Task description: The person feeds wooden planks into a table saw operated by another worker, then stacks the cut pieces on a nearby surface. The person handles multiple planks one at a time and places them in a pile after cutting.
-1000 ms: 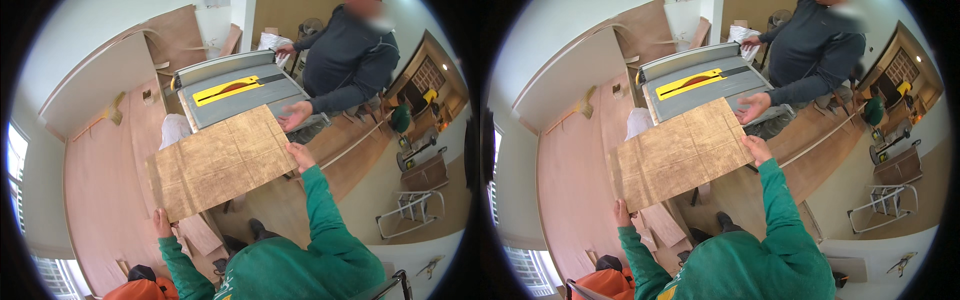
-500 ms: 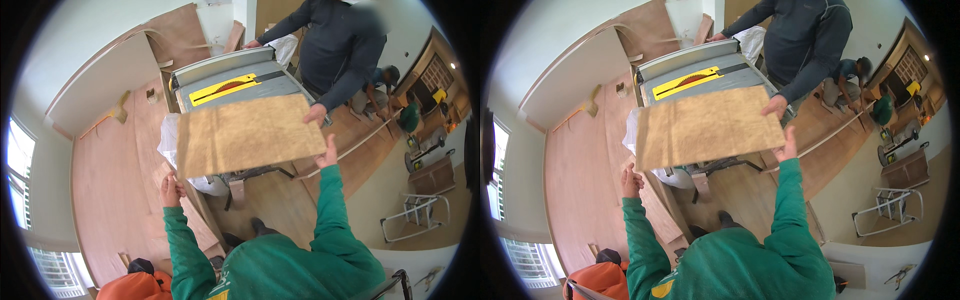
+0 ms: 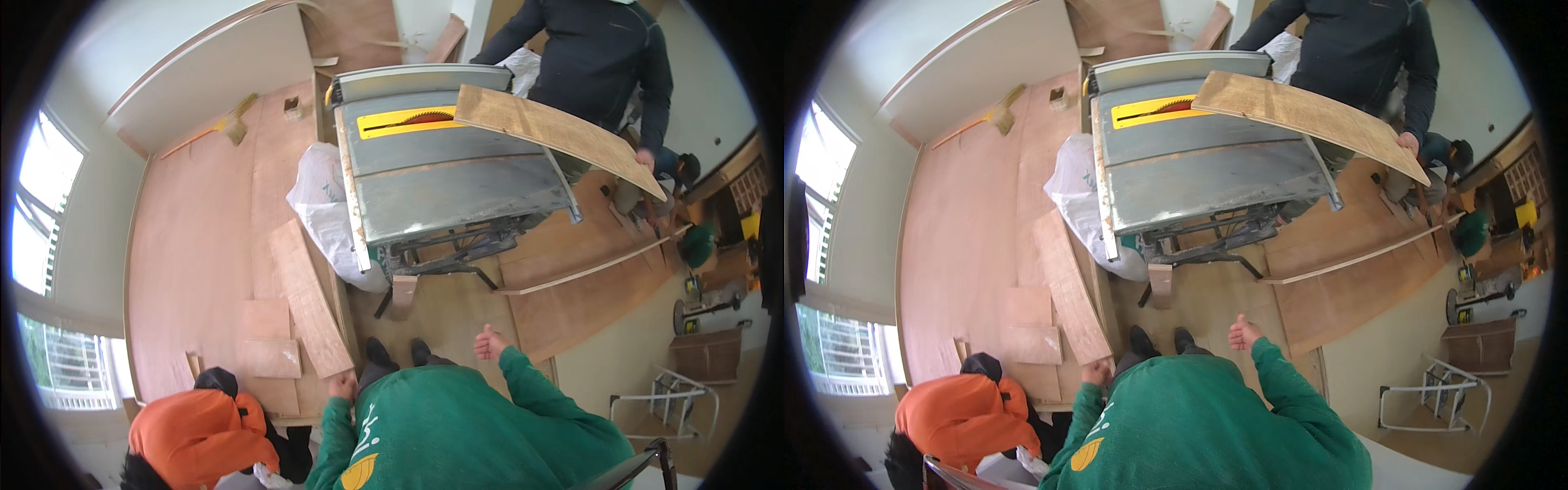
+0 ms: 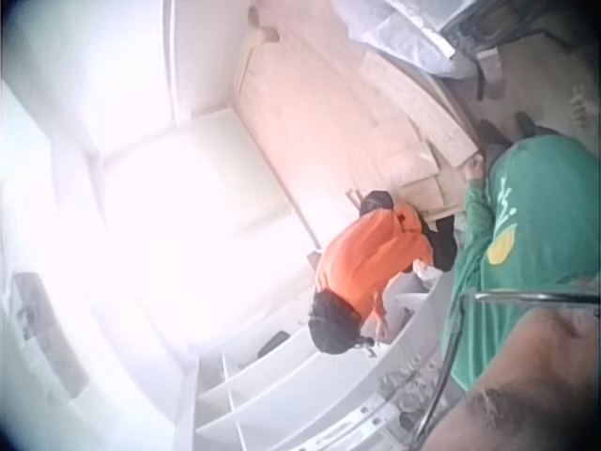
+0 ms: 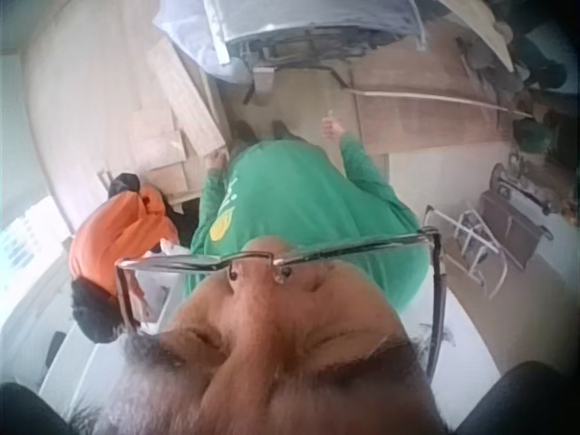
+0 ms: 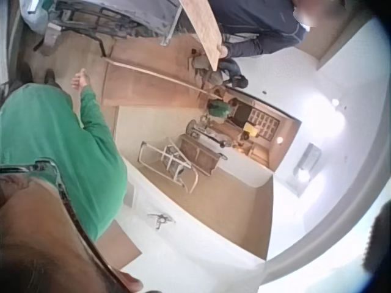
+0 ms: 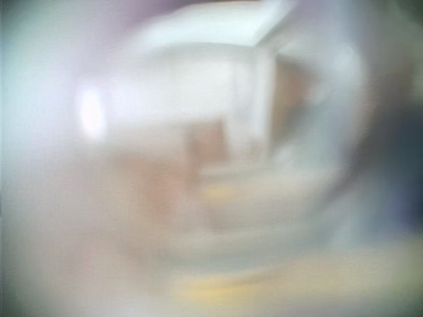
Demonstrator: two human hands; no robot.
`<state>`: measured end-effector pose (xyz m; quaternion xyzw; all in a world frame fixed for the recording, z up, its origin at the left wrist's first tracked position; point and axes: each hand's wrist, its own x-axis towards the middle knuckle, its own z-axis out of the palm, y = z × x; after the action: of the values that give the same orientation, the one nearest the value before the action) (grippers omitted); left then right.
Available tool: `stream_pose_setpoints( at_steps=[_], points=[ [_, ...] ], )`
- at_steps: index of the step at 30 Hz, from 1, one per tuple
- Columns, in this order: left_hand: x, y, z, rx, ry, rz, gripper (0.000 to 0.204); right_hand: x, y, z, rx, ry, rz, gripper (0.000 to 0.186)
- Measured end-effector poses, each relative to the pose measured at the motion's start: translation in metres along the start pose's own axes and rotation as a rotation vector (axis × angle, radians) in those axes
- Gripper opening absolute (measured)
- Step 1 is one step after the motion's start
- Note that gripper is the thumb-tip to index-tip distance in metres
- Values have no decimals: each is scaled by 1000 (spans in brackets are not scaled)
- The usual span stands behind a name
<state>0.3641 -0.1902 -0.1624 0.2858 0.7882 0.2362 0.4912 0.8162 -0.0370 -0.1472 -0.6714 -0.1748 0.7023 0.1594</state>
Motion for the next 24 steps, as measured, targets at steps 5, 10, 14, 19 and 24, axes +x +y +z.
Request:
stream_pose_setpoints(
  at_steps=[5,10,14,19,24],
  points=[
    [-16,-54,1,62,153,-24,31,0,-33,53,-296,-15,-132,55],
    [-4,-45,-40,-17,99,-104,24,-1,-62,91,-385,48,-244,47],
    [14,-48,-63,-207,38,-187,21,2,-58,113,-400,49,-317,44],
    [48,-53,-82,-183,-41,-218,18,4,-17,126,-483,99,-330,41],
    [75,1,-94,-336,-34,-111,18,4,28,111,-430,116,-213,40]
  ],
)
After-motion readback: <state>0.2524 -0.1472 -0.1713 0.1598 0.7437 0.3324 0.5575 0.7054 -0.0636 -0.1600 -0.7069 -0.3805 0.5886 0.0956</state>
